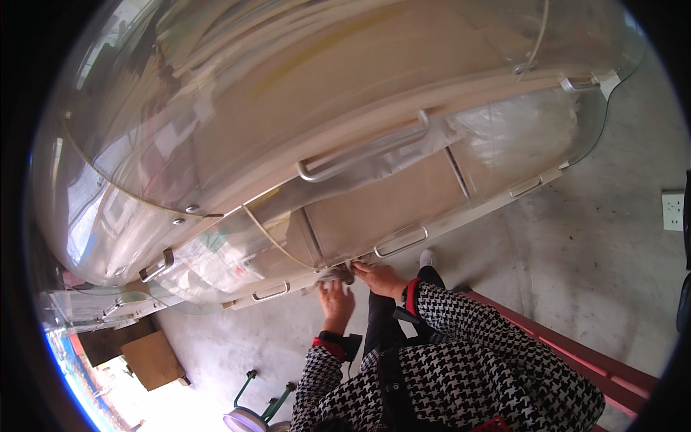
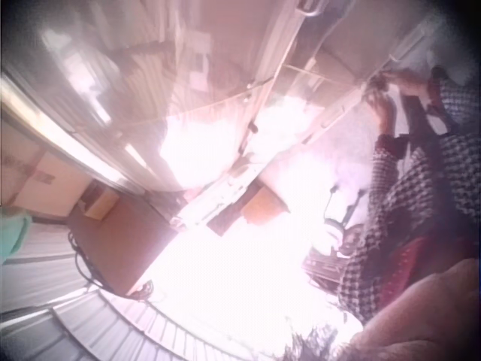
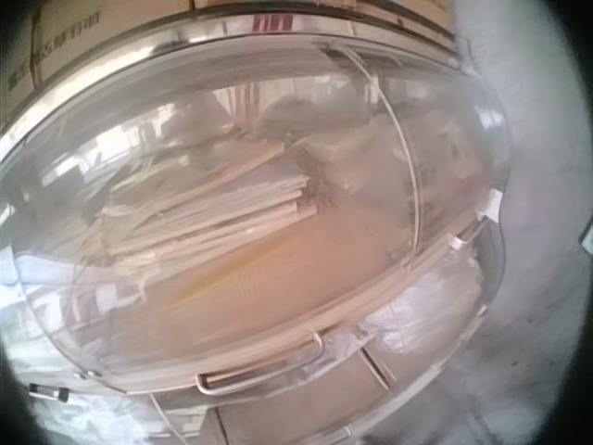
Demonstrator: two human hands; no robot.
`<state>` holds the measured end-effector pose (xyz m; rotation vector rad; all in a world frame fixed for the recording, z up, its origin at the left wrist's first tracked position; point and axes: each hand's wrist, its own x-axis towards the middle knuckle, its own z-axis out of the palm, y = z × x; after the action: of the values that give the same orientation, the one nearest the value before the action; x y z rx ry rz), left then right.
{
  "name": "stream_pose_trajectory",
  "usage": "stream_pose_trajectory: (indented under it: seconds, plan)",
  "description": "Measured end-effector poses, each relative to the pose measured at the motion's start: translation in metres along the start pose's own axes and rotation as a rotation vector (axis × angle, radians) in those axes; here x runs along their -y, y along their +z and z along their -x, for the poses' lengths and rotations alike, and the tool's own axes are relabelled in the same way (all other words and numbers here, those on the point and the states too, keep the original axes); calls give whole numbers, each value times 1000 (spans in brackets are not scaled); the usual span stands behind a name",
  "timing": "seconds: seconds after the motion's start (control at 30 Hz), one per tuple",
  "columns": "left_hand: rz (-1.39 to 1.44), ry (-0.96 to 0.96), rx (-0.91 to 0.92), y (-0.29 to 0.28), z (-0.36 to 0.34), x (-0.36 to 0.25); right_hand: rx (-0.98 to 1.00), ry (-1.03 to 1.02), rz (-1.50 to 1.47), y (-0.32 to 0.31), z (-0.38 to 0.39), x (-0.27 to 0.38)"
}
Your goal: The person wrings a cloth in a purple basin, then wipes the glass and frame of a curved display cabinet. The person moves along the cabinet, cleaning multiple sections and edges, then returns to the basin to wring the cloth again.
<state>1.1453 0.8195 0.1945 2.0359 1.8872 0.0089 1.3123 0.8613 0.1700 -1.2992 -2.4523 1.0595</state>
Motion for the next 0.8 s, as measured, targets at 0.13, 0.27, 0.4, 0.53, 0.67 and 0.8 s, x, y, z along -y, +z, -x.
stream_pose_trajectory:
  seconds: [0.13, 0.27, 0.4, 0.53, 0.67, 0.8]
  plan:
    - [137, 130, -37, 9, -32, -76, 28, 92, 55, -42, 42, -43]
    - [27, 81, 16, 19, -36, -116, -82, 109, 137, -82, 81, -90]
    - [26, 0, 40, 32, -33, -141, -90, 43, 164, -105, 96, -113]
    - [180, 158, 156, 42, -32, -189, -108, 51, 152, -118, 106, -126]
    - [157, 300, 194, 54, -80, -237, -97, 170, 212, -146, 140, -159]
    - [201, 521, -10, 68, -100, -292, -180, 441, 238, -179, 180, -198]
